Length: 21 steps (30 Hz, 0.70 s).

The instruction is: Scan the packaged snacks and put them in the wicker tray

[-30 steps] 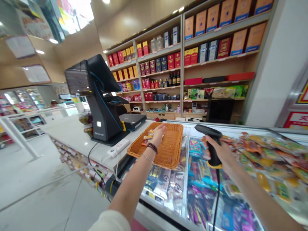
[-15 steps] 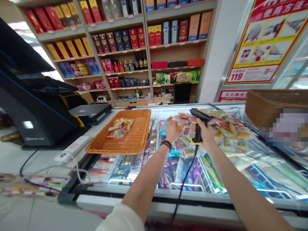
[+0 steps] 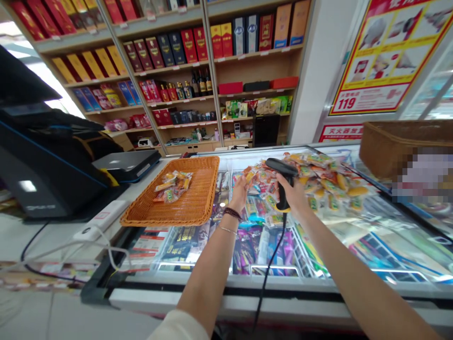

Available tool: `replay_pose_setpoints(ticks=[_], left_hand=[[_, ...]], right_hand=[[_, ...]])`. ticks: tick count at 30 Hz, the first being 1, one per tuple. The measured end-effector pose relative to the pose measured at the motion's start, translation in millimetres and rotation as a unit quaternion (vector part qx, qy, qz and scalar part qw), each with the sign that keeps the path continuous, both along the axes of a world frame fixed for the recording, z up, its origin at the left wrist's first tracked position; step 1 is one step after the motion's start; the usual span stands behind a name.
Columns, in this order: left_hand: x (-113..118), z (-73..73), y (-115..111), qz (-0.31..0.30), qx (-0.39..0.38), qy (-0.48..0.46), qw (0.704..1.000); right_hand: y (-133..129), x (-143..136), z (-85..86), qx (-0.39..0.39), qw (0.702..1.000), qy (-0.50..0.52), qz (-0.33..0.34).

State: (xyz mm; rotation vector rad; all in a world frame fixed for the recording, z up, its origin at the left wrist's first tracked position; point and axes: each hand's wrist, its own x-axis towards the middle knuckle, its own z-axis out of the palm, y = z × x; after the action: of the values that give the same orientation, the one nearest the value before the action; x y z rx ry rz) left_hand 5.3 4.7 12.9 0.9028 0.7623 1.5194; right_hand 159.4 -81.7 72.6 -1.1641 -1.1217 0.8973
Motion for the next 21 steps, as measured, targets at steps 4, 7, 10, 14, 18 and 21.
replay_pose_setpoints(ticks=[4, 7, 10, 14, 18, 21], left_hand=[[-9.5, -1.4, 0.2, -0.049, -0.019, -0.02, 0.998], [-8.4, -2.4, -1.0, -0.052, -0.018, -0.022, 0.998], [-4.3, -0.4, -1.7, -0.013, -0.038, -0.042, 0.998], [0.1, 4.7, -4.5, 0.017, -0.011, -0.085, 0.996], [-1.2, 5.3, -6.4, 0.045, 0.005, -0.063, 0.997], [-5.1, 4.2, -6.2, 0.058, -0.023, -0.036, 0.997]], right_hand=[[-1.7, -6.6, -2.9, 0.003, 1.0, -0.025, 0.018], [-2.0, -10.1, -6.0, 0.002, 0.999, -0.038, 0.028], [-3.2, -12.5, -6.9, -0.009, 0.997, -0.072, 0.027], [-6.9, -15.9, -4.8, 0.0, 0.997, -0.073, 0.038], [-8.6, -18.7, -4.4, 0.006, 0.996, -0.057, 0.068], [-8.3, -19.9, -5.2, 0.008, 0.996, -0.052, 0.073]])
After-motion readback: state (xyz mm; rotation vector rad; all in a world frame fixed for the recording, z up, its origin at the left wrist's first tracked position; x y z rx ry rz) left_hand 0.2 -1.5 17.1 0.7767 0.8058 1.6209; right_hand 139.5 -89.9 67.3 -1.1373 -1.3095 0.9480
